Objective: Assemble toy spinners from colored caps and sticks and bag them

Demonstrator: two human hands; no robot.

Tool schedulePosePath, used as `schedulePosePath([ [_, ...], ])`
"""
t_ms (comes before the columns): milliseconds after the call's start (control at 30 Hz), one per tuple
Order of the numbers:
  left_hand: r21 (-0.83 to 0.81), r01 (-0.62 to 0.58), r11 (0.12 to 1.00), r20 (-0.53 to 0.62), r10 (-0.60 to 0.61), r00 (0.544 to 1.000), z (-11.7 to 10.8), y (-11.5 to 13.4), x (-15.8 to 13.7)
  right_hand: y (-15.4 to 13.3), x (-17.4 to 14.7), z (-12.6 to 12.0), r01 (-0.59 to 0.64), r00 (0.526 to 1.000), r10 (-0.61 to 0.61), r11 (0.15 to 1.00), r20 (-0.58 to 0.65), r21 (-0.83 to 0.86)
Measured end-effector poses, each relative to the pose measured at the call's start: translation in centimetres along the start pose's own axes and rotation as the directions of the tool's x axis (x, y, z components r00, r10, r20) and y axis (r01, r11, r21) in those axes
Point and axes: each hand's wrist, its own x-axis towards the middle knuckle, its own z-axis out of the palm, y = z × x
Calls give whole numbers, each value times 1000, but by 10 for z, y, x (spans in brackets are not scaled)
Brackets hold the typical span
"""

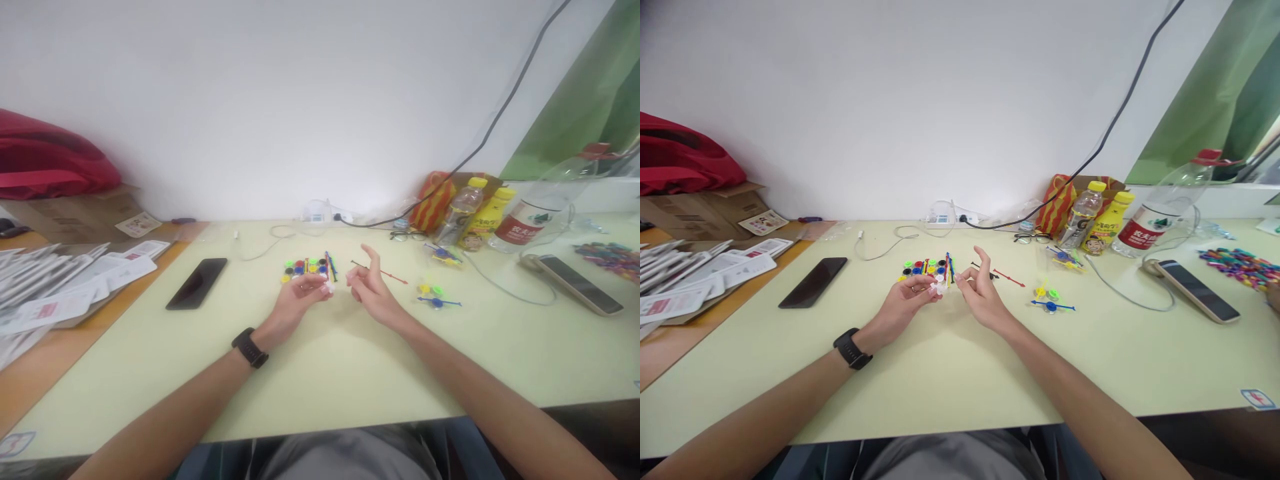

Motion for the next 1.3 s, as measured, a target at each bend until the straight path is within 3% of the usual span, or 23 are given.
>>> schedulePosePath([
  [133,1,-5,1000,-7,5,1000,-1,-1,1,0,0,1,-33,999,33,999,-38,-18],
  [233,9,-15,1000,-17,15,1000,-1,-1,1,-4,2,-4,-154,971,153,988,181,-10],
  [300,16,-17,1000,-16,17,1000,-1,-1,1,-7,4,-7,-178,933,159,984,322,30],
  [333,17,-16,1000,-16,17,1000,-1,-1,1,-9,4,-7,-164,935,135,984,328,63],
  [500,25,-13,1000,-2,13,1000,-2,-2,0,-15,3,-3,-93,983,71,988,170,122],
  [900,86,9,996,67,-15,998,3,6,-5,-2,3,1,-18,980,5,998,199,59],
  [1133,23,17,1000,4,-17,1000,1,1,-2,-11,3,-1,1,1000,-3,993,17,117],
  [1200,18,18,1000,-3,-18,1000,1,1,-2,-14,2,-3,-46,992,34,994,123,99],
  [1300,25,11,1000,-4,-11,1000,0,0,-2,-18,0,-6,-68,940,50,997,336,42],
])
